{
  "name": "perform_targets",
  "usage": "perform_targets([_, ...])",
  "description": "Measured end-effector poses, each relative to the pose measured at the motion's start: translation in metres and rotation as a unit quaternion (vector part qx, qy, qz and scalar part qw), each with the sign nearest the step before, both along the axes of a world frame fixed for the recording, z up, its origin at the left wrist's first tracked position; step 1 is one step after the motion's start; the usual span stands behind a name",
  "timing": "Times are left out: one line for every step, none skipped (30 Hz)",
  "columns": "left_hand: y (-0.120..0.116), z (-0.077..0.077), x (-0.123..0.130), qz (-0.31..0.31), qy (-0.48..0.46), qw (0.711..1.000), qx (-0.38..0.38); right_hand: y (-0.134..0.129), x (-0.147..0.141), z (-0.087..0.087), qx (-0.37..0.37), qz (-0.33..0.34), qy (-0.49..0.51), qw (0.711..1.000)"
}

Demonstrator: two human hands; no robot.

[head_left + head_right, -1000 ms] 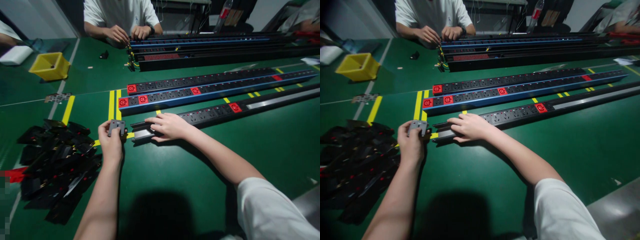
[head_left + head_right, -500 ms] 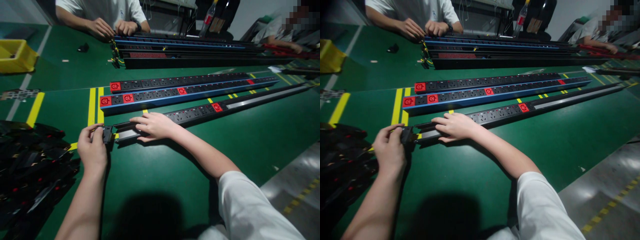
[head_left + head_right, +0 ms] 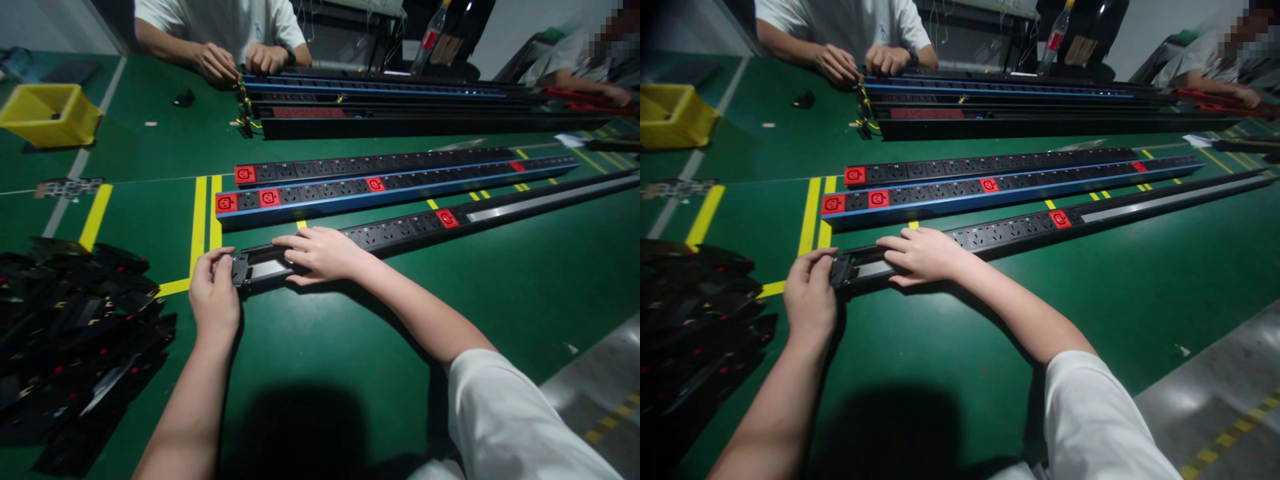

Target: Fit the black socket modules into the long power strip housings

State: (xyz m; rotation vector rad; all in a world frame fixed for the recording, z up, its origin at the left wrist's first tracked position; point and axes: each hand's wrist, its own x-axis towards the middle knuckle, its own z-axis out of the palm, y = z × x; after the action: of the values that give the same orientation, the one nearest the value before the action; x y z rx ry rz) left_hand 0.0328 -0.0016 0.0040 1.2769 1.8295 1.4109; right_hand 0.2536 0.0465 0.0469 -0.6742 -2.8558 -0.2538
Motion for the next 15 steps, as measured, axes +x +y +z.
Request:
perform_targets([-0.0005,0.0001,0.001,0.005,0.0,1.0,0.001,-0.0002,0.0001,0.0002,0.001,0.001,0.001,1.0])
perform_targets([-0.0011,0.0002,0.0022,0.011,-0.001,1.0,0.001,-0.0003,0.0001,0.0004,0.001,0.001,0.002,1.0])
perform_targets([-0.0018,0.0001,0.0035,0.018,-0.003,1.0,0.001,-0.0004,0.0,0.0006,0.002,0.002,0.003,1.0])
perform_targets([-0.0025,-0.0001,0.0047,0.025,-0.005,1.0,0.002,-0.0005,-0.0001,0.0007,0.002,0.002,0.004,1.0])
perform_targets([-0.0032,-0.0004,0.0056,0.03,-0.007,1.0,0.004,-0.0004,-0.0002,0.0008,0.003,0.003,0.004,1.0])
perform_targets([-0.0038,-0.0007,0.0063,0.034,-0.009,0.999,0.006,-0.0003,-0.0003,0.0009,0.003,0.003,0.003,1.0])
perform_targets([-0.0042,-0.0009,0.0067,0.036,-0.011,0.999,0.008,-0.0001,-0.0004,0.0009,0.003,0.004,0.002,1.0])
perform_targets([-0.0043,-0.0011,0.0067,0.035,-0.017,0.999,0.009,0.0002,-0.0005,0.0009,0.003,0.004,0.001,1.0])
perform_targets([-0.0041,-0.0012,0.0064,0.031,-0.026,0.999,0.01,0.0004,-0.0006,0.0008,0.003,0.004,0.0,1.0])
perform_targets([-0.0037,-0.0011,0.0058,0.025,-0.037,0.999,0.011,0.0005,-0.0006,0.0007,0.003,0.004,0.0,1.0])
perform_targets([-0.003,-0.0009,0.005,0.019,-0.05,0.999,0.011,0.0006,-0.0007,0.0007,0.002,0.003,0.0,1.0])
perform_targets([-0.0022,-0.0006,0.0041,0.013,-0.06,0.998,0.011,0.0006,-0.0007,0.0006,0.002,0.002,0.0,1.0])
perform_targets([-0.0013,-0.0004,0.0032,0.008,-0.065,0.998,0.01,0.0005,-0.0007,0.0005,0.001,0.002,0.0,1.0])
perform_targets([-0.0004,-0.0002,0.0023,0.004,-0.064,0.998,0.01,0.0004,-0.0008,0.0004,0.001,0.002,0.0,1.0])
perform_targets([0.0006,-0.0002,0.0014,0.002,-0.059,0.998,0.01,0.0004,-0.0008,0.0003,0.0,0.003,0.0,1.0])
